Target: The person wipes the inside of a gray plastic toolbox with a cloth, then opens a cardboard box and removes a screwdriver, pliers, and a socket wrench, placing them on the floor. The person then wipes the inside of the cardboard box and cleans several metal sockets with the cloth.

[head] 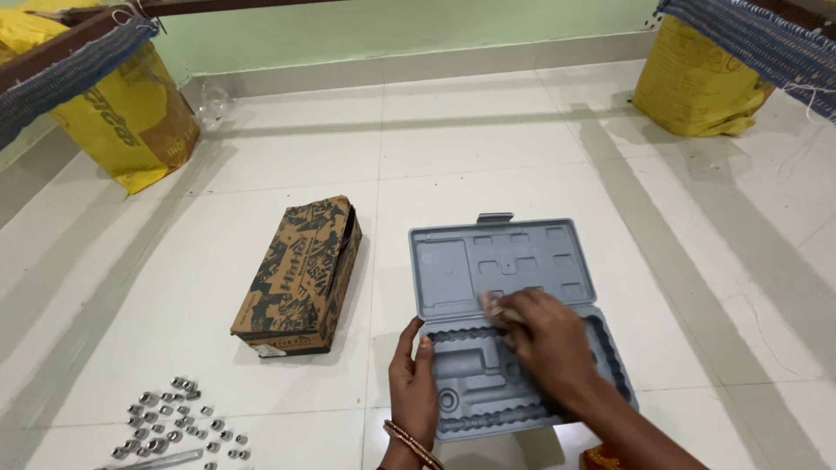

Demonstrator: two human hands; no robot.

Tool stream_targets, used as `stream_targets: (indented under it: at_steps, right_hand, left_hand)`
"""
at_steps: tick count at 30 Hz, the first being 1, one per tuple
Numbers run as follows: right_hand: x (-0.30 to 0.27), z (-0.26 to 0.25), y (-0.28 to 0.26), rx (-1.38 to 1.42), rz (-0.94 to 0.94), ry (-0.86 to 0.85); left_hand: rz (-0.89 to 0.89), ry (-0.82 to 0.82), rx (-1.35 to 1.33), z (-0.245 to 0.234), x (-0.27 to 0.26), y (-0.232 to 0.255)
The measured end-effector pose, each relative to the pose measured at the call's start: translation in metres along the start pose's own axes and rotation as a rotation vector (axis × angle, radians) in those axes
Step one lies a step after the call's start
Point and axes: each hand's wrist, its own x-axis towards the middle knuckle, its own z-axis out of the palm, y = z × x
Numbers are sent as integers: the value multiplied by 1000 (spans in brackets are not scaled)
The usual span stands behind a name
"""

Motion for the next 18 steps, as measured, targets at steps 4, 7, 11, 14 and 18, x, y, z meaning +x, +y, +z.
stream_targets:
  at_steps: [4, 7, 11, 14, 18]
  right_hand:
    - [-2, -10, 7, -39, 77, 39]
    - [-8, 4, -6, 48, 5, 6]
    - [-9, 15, -24, 117, -37, -81]
    - [-4, 6, -18, 34, -68, -122]
    - [-4, -15, 6, -48, 167, -142]
  left_hand:
    - [14, -25, 30, -4, 0, 6]
    - [37, -84, -28, 0, -5, 9]
    - [-3, -131, -31, 6, -11, 6]
    - [25, -102, 18, 4, -6, 1]
    - [202, -64, 83, -8, 7, -3]
